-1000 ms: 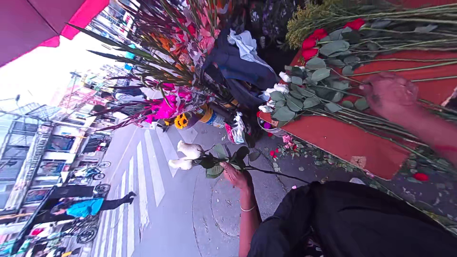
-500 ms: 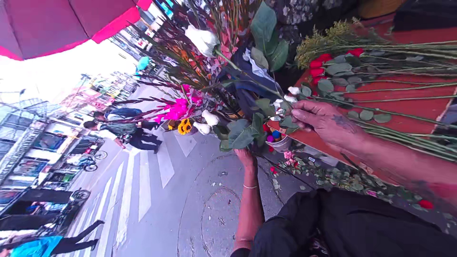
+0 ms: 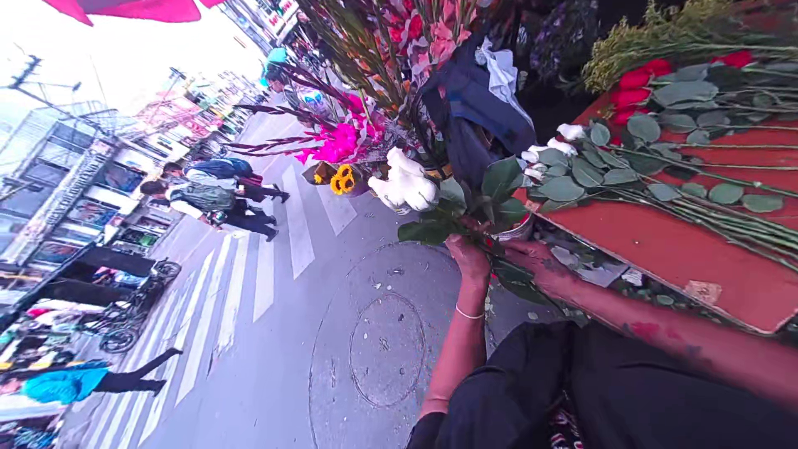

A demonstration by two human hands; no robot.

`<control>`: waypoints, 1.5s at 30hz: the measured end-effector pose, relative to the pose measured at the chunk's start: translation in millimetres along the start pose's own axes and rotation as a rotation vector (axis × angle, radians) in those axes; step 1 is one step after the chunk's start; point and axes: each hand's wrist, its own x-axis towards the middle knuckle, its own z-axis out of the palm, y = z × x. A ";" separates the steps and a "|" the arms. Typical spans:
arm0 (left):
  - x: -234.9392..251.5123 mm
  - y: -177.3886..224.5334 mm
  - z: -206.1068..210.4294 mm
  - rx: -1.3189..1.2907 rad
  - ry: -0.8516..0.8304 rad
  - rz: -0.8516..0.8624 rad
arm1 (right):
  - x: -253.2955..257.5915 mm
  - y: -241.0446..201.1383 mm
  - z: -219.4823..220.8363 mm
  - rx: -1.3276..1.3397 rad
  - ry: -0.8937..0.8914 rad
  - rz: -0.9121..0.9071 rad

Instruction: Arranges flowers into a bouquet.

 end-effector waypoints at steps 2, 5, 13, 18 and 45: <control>-5.3 -2.2 2.8 0.212 0.045 0.070 | -2.2 6.5 1.2 0.003 0.019 -0.041; -9.4 -3.3 11.4 0.439 0.097 0.106 | -4.5 9.6 -3.9 -0.074 0.007 -0.153; -31.7 -22.6 47.7 0.427 0.121 0.222 | -38.4 -31.8 -13.7 -0.407 -0.020 0.288; -43.8 -43.7 64.3 0.255 -0.005 0.168 | -40.9 -25.3 -37.3 -0.446 0.090 0.341; -187.4 -48.6 82.1 0.342 -1.455 -0.703 | -327.4 20.4 -31.8 -0.445 0.794 0.649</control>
